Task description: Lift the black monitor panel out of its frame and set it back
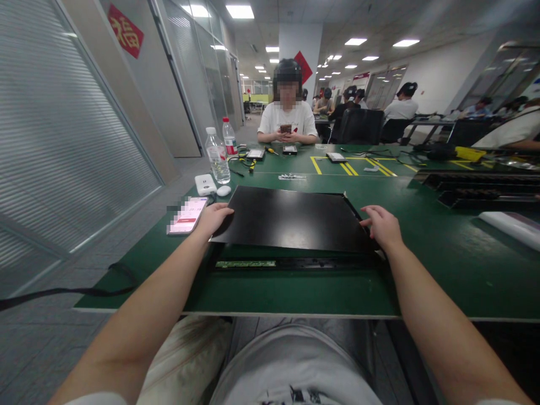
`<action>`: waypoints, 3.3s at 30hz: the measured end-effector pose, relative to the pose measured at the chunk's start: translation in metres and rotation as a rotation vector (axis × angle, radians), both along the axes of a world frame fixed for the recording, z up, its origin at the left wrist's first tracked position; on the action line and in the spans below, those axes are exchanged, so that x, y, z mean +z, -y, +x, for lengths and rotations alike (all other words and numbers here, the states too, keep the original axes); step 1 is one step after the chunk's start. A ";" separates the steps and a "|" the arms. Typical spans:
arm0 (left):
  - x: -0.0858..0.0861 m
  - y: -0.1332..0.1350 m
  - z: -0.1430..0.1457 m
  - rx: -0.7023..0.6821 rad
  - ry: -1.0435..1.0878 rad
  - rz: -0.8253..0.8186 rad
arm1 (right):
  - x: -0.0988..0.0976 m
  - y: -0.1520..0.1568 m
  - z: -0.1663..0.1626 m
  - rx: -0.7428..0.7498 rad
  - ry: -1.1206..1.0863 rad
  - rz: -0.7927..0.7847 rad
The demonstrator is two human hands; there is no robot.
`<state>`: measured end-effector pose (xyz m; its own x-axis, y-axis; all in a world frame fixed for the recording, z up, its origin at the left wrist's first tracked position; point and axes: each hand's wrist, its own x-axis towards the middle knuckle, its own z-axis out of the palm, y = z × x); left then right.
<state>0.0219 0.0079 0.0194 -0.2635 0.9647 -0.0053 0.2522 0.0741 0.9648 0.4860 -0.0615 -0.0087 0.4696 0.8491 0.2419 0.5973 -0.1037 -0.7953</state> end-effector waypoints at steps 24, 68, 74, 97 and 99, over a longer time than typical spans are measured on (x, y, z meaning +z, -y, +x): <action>-0.011 -0.003 0.001 -0.079 0.002 -0.058 | 0.007 0.002 -0.006 -0.060 0.086 -0.074; -0.008 0.003 0.005 -0.079 -0.098 -0.052 | -0.011 -0.009 0.012 -0.096 0.176 -0.125; -0.006 0.006 0.007 -0.062 -0.103 -0.049 | -0.010 -0.008 0.011 -0.078 0.230 -0.096; -0.007 0.004 0.008 -0.050 -0.148 -0.028 | -0.010 -0.008 0.010 -0.092 0.266 -0.067; -0.007 0.005 0.008 -0.054 -0.151 -0.037 | -0.010 -0.007 0.010 -0.090 0.230 -0.070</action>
